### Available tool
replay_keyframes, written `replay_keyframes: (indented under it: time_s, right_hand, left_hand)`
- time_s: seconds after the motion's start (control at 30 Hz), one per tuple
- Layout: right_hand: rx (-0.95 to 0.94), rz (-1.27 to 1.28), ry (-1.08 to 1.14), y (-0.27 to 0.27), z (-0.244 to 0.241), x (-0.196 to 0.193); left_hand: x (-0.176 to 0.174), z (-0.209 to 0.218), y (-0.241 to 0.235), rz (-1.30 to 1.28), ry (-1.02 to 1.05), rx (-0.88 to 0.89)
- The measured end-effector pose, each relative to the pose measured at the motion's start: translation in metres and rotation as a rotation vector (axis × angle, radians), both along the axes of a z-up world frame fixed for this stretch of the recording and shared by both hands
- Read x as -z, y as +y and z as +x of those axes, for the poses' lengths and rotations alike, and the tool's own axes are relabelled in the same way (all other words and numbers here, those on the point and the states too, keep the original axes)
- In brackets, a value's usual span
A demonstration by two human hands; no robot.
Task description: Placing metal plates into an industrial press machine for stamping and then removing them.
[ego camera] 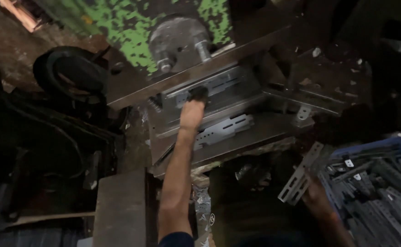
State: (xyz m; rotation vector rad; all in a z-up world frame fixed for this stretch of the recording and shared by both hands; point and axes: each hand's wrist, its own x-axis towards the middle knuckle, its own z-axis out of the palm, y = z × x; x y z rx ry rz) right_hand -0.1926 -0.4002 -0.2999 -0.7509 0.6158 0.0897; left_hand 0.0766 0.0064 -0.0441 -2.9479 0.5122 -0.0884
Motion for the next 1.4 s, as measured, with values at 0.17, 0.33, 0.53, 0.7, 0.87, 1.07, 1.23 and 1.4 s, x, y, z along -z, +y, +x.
replay_keyframes:
  time_s: [0.17,0.33,0.53,0.7,0.87,1.07,1.23,1.4]
  right_hand:
    - [-0.525,-1.463,-0.677,-0.002,-0.039,-0.052]
    - [-0.509,-1.270,-0.570,0.004,-0.028,-0.027]
    - [-0.234,-0.319,-0.281,0.003,-0.029,-0.014]
    - [-0.357,-0.353,-0.721,0.005,-0.020,-0.075]
    - [-0.200,-1.356,-0.017,0.004,0.019,-0.105]
    - [0.025,-1.635,-1.042,0.049,0.063,-0.265]
    - [-0.387,-1.933,-1.009,0.110,0.141,-0.289]
    - [-0.795,-2.002,-1.111,0.180,0.212,-0.327]
  left_hand:
    - [-0.039,-0.072,-0.026,-0.318,-0.690,0.401]
    - [0.055,-0.102,-0.015,-0.380,-0.480,0.358]
    - [0.059,-0.116,0.000,-0.545,-0.384,0.230]
    - [0.071,-0.097,0.020,-0.534,-0.120,0.157]
    - [0.108,-0.092,0.023,-0.069,-0.409,0.227]
    - [0.136,-0.097,0.032,-0.335,-0.194,0.214]
    - [0.111,-0.117,0.017,-0.369,-0.297,0.240]
    - [0.081,-0.134,-0.002,-0.320,-0.080,0.123]
